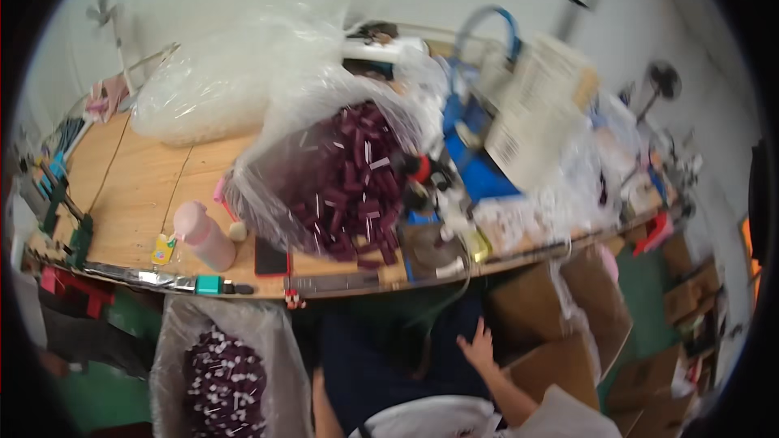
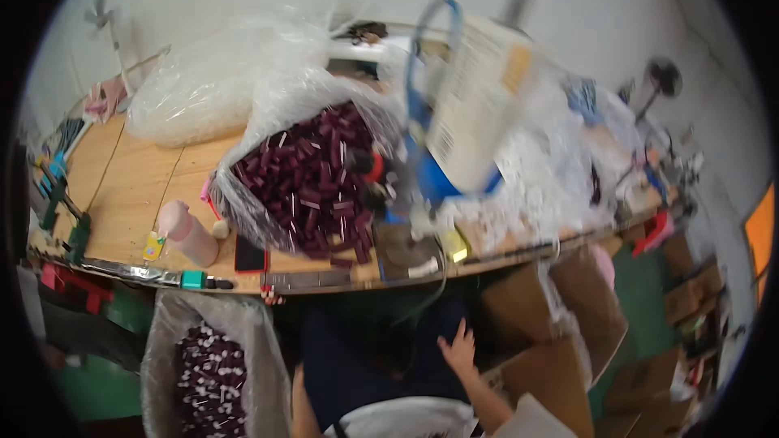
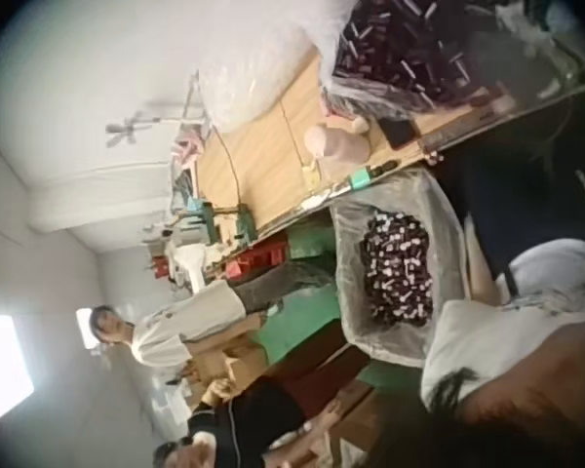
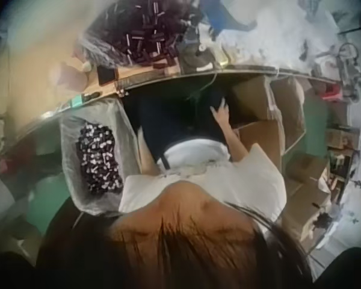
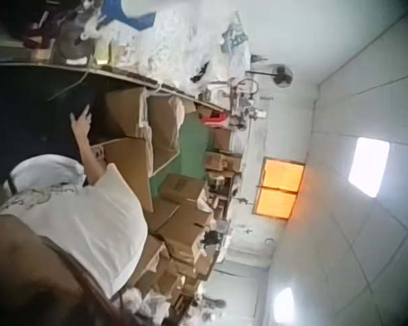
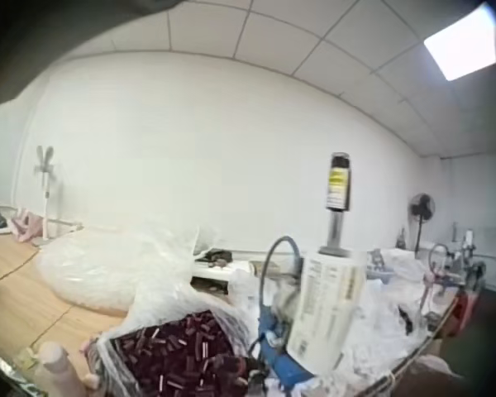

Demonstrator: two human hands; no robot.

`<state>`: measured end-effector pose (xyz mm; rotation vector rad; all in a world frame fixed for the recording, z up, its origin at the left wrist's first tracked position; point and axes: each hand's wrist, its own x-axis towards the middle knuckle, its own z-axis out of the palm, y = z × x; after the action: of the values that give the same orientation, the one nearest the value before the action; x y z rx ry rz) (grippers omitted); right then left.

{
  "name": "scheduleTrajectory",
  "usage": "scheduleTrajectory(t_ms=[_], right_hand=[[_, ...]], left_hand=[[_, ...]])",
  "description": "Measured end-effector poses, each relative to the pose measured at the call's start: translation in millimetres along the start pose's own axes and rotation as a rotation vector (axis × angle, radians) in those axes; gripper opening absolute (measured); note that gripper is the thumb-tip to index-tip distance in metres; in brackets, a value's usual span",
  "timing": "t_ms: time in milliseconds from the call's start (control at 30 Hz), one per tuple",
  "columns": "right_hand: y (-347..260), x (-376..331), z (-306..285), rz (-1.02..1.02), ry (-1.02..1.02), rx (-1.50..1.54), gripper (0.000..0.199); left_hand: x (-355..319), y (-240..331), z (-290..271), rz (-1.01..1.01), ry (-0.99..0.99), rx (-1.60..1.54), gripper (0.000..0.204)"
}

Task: Assembling small purple and white plastic parts using a manual-feed pneumatic press.

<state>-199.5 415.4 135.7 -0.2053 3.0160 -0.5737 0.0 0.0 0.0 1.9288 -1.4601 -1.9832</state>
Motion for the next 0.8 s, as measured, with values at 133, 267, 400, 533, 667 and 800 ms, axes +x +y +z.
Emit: scheduleTrajectory(t_ms=[133,267,400,533,667,800], right_hand=[[4.7,-13.1,-26.6,-0.006,0.05,-0.162,0.073],[14.9,-44.1,-67.5,0.098,-0.06,-0.094,0.053],[17.6,-60.0,-75.7,-0.037,-0.011,-0.047,0.04],[32.2,-84.8,-95.6,-0.214,-0.196,0.028,0.035],[32.9,-135.5,-141.3,-0.339,-0.908,0.119,0.033],[39.2,-139.6,-136.1,-0.129,-1.199,0.211,0.026]], left_hand=[[-116.6,3.7,6.5,0.856,0.218,0.178,0.025],[-221.2,35.0,14.5,1.194,0.258,0.7,0.025],[-232.9,37.0,5.8,1.245,0.209,1.039,0.025],[-246.8,40.8,-1.7,1.423,0.164,1.223,0.018],[-253.4,41.3,-11.5,1.346,0.143,1.154,0.027],[-225.9,46.0,-24.0,1.273,0.078,1.136,0.02]])
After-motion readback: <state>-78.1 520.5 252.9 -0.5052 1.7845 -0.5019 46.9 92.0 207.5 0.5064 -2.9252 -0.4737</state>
